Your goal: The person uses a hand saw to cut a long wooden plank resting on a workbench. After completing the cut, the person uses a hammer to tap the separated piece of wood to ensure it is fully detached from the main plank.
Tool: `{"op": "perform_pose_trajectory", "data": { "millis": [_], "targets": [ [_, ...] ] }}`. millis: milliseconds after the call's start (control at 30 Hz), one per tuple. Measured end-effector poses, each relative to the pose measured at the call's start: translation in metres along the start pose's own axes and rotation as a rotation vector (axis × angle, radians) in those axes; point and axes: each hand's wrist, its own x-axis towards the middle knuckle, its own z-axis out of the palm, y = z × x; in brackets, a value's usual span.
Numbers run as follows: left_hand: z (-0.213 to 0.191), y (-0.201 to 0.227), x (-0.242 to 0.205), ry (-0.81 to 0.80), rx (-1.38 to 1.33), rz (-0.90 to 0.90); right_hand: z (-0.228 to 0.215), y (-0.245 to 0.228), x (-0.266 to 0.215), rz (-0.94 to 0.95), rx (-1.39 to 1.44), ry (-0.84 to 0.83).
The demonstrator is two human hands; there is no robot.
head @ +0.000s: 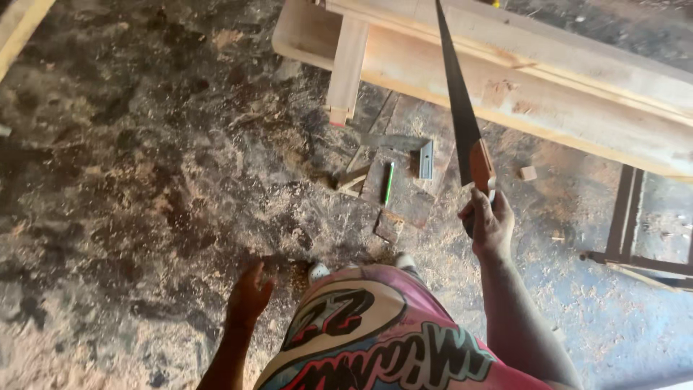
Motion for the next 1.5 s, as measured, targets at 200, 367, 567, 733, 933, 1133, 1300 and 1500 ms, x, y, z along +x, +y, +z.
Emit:
{"op": "perform_pose_trajectory", "data": {
  "millis": [200, 367, 567, 733, 933, 1133, 1300, 1500],
  "targets": [
    [-0.062, 0.113, 0.094, -0.064, 0.111, 0.206, 0.026, 0.008, 0.018, -0.094, 0.012, 0.046],
    [-0.091, 0.212, 0.164, -0.053, 0.270, 0.278, 0.042, 0.013, 0.051, -0.031, 0.078, 0.142],
    [-0.069, 0.320, 0.280, -0.038, 0.319, 0.363, 0.046, 0.000, 0.065, -0.042, -0.014, 0.238],
    [-0.035, 0.383, 0.380, -0.025, 0.308, 0.694, 0.040, -0.009, 0.047, -0.031, -0.018, 0.312],
    [-0.044, 0.454, 0.511, -0.106, 0.510, 0.971, 0.080, -0.006, 0.032, 0.034, 0.060, 0.478],
    [-0.059, 0.525, 0.592, -0.417, 0.769, 1.025, 0.168, -0.016, 0.029, -0.031, 0.183, 0.713],
    [-0.063, 0.529, 0.606, -0.518, 0.693, 1.117, 0.200, -0.021, 0.029, -0.032, 0.188, 0.803],
    [-0.083, 0.532, 0.594, -0.548, 0.649, 1.140, 0.221, -0.035, 0.032, -0.043, 0.206, 0.881]
  ]
}}
